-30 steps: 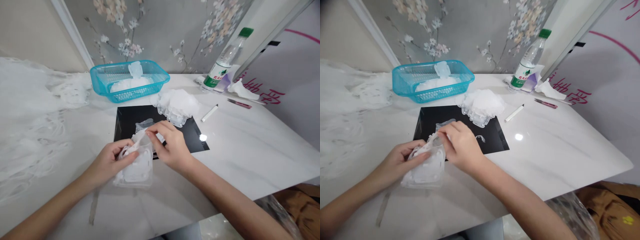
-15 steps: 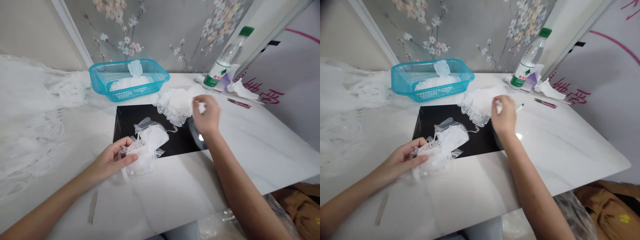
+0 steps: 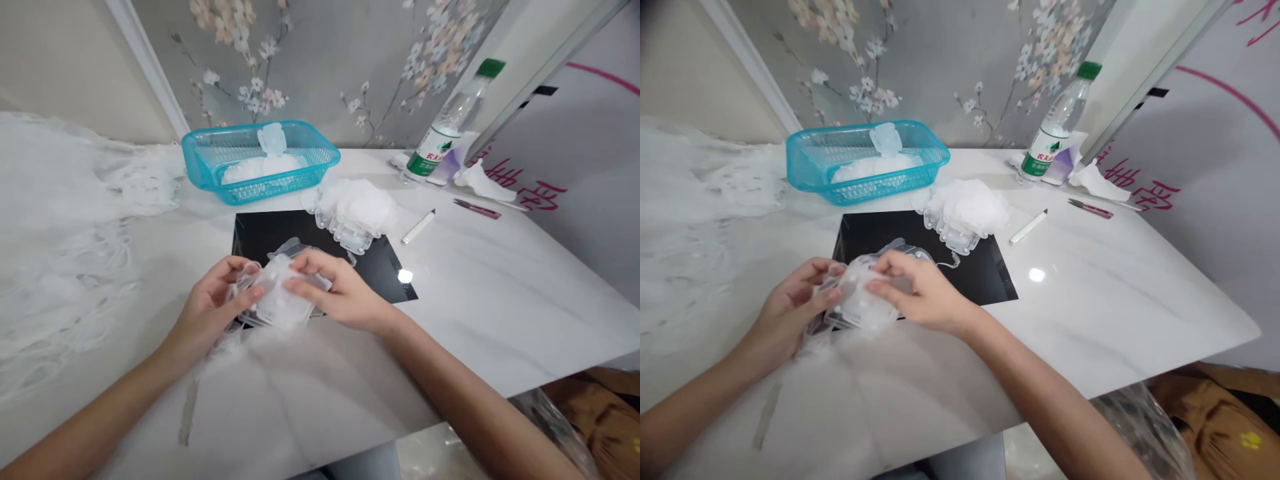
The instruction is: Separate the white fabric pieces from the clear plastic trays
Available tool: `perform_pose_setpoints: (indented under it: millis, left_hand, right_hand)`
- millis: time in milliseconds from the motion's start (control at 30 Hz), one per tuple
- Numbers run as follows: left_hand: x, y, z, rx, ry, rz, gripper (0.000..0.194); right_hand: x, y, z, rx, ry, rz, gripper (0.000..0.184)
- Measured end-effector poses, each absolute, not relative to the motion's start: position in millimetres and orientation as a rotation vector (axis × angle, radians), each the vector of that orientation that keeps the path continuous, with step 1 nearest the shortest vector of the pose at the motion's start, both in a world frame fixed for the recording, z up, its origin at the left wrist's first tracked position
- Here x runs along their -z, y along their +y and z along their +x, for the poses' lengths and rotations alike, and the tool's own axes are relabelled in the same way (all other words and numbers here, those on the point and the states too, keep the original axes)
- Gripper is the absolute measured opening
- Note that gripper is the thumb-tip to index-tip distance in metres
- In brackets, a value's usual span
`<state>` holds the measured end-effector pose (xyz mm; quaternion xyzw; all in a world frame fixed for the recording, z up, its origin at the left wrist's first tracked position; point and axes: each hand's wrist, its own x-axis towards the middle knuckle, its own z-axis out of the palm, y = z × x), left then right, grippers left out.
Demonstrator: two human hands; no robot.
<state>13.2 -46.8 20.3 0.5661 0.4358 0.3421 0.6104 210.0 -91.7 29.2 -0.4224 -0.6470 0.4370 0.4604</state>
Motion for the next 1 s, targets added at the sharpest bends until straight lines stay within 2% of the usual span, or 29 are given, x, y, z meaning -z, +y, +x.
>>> perform_pose_setpoints:
  millis: [133,267,300,367,467,567,667,800,900,1000]
  left_hand:
    - [-22,-39,15,-0.981,1.194,1.178,0.026]
    - [-22,-37,11,-1.223,1.449,1.239,0.031]
    - [-22,-39,10,-1.264,1.447,1.319,0.027]
    - [-24,-44,10,-1.186,1.343,1.470,0.016]
    - [-25,-53,14,-0.796,1.108,1.517,0.033]
    - [-24,-59,20,-0.548,1.046,1.497,0.025]
    - [-23,-59,22,-0.570,1.074,1.515,0.021]
    - [-22,-59,20,-0.599,1.079,1.595,0.027]
    - [-22,-62,19,-0.588,0.973,1.759,0.021]
    - [-21,-65,19,-0.647,0.937,1.900,0.019]
  right_hand:
    - [-24,-84,217,-1.194,-1.127,-1.037,0.024]
    - [-26,-82,217,-1.156,-0.936,-1.069,0.027]
    - [-26,-83,216,-1.172,-0.919,-1.073,0.027]
    - [-26,-84,212,-1.216,-0.911,-1.074,0.027]
    - [-25,-86,207,-1.258,-0.936,-1.056,0.029]
    - [-20,-85,204,-1.265,-0.985,-1.077,0.031]
    - [-13,-86,201,-1.073,-1.018,-1.285,0.031]
    - [-12,-93,198,-0.524,-1.225,-1.453,0.031]
    - [-17,-97,197,-0.579,-1.650,-1.226,0.023]
    - [-20,-98,197,-0.678,-1.824,-1.099,0.016]
